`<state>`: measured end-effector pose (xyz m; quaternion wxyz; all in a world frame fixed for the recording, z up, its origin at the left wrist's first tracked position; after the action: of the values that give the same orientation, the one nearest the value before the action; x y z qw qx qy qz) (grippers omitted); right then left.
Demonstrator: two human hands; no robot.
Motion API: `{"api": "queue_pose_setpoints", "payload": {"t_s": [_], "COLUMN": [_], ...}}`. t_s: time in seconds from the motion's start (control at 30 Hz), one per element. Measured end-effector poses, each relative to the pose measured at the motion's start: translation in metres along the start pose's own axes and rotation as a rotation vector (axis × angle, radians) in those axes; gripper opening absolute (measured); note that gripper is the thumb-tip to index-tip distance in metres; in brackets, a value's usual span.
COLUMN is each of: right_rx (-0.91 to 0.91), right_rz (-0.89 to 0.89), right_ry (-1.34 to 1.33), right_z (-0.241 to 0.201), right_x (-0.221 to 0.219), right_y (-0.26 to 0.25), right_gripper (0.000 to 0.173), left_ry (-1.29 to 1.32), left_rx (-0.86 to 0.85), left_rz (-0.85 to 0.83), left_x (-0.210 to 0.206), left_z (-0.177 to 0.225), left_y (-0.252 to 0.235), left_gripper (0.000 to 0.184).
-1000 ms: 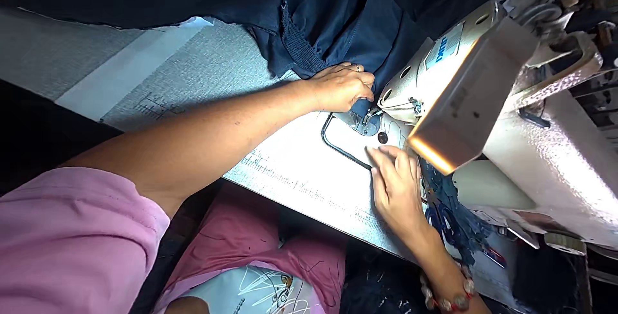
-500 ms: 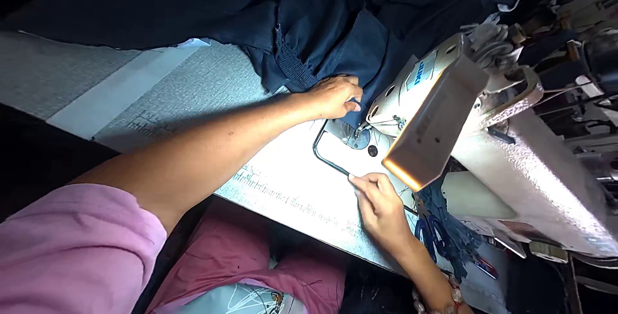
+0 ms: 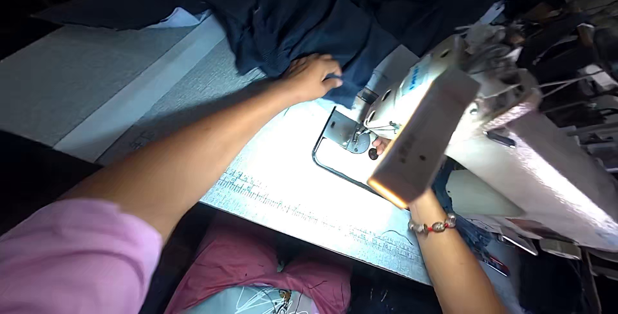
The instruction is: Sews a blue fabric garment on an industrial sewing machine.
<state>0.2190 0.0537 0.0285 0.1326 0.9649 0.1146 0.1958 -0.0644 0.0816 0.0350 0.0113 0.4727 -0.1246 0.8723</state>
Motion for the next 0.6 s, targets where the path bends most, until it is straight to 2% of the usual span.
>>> {"api": "queue_pose_setpoints", "payload": {"t_s": [0.1,0.27,0.33,0.43,0.47,0.5,0.57,0.6], "right_rx": [0.266,0.789,0.924,1.043,1.057,1.067,1.082,1.091], "right_rz": [0.03,-0.137,-0.153,-0.085,-0.053,-0.022,0.019,0.033], "right_ry": [0.155,0.448,0.54,0.606,0.598,0.593,0.611,0.627], "right_z": [0.002,0.026,0.035,0.048,0.052,0.054,0.056,0.057], "right_x": [-0.004,-0.009,-0.012,-0.021,-0.024,-0.026,-0.028,-0.028], "right_y": [0.03,0.09,0.104,0.112,0.112,0.112,0.112,0.113], "right_gripper": [0.02,0.024,0.023,0.026,0.027,0.027,0.027,0.027], "left_ry": [-0.022,-0.039,0.037,0.141,0.15,0.161,0.143,0.154], "left_rx": [-0.074,-0.098,-0.103,-0.05,-0.048,-0.096,-0.269,-0.304], "left_rz": [0.029,0.045,-0.128,-0.58,-0.645,-0.584,-0.161,0.029], "left_x": [0.007,0.025,0.035,0.06,0.064,0.064,0.053,0.048], "left_z": [0.0,-0.004,0.004,0.038,0.048,0.054,0.067,0.078], "left_y": [0.051,0.178,0.231,0.273,0.274,0.271,0.248,0.225], "left_gripper": [0.025,0.023,0.031,0.012,0.011,0.014,0.026,0.028]}}
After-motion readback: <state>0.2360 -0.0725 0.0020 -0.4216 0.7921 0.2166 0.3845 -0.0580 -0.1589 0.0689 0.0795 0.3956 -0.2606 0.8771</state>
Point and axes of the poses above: each hand's wrist, its own y-axis away from the middle knuckle, its own x-axis out of the back of the hand, z = x × y, the point moved 1 cm from there along -y, towards the middle knuckle, and after that the axes turned 6 degrees about -y, right-handed, at the moved point
